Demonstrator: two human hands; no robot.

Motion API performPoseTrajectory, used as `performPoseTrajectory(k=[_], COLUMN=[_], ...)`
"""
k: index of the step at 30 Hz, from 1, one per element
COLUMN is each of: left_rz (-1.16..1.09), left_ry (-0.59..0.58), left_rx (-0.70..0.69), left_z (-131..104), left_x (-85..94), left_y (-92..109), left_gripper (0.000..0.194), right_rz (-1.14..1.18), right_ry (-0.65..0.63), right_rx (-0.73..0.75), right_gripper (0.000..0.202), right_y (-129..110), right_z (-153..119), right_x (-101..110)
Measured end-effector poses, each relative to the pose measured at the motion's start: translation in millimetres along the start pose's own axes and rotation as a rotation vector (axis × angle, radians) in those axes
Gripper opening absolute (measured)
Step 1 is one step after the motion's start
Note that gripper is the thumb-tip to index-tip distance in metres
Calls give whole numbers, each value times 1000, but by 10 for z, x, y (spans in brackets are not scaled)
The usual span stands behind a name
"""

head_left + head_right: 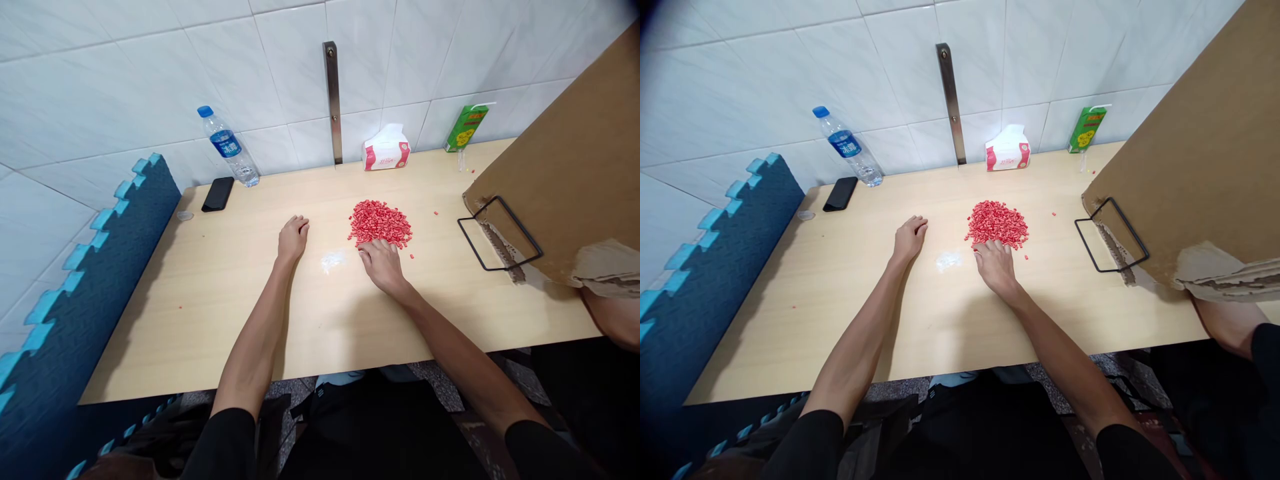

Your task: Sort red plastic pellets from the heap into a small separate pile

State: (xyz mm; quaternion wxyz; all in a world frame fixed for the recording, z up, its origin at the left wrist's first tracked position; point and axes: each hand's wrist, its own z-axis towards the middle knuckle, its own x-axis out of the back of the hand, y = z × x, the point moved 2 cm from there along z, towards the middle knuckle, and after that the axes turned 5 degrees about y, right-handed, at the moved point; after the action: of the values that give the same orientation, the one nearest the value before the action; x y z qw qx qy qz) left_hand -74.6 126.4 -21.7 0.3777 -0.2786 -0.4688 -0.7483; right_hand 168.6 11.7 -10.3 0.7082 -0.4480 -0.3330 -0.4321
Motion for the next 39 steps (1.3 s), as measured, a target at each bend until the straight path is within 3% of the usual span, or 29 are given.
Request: performPoseTrajectory(k=[8, 14, 20, 24, 30, 39], left_rz=[-85, 42, 69, 97, 81, -57], left_ry=[-4, 97, -94, -82, -74, -18], left_rx=[39, 7, -211, -187, -180, -105], left_z=[-99, -445, -945, -1000, -950, -933], left_x=[-11, 83, 204, 226, 213, 199], left_y=[109, 555, 928, 952, 960, 898], left_gripper=[22, 45, 27, 12, 13, 10], right_rz=[-48, -88, -118, -115, -13, 407], right_ry=[-10, -18, -10, 38, 131, 178], right_rx=[25, 44, 39, 85, 84, 4], right_gripper=[21, 21, 18, 17, 20, 21], right_y=[21, 7, -7, -29, -39, -34], right_z=[34, 48, 58, 45, 12, -38], right_x=[-57, -67, -63, -35, 15, -2])
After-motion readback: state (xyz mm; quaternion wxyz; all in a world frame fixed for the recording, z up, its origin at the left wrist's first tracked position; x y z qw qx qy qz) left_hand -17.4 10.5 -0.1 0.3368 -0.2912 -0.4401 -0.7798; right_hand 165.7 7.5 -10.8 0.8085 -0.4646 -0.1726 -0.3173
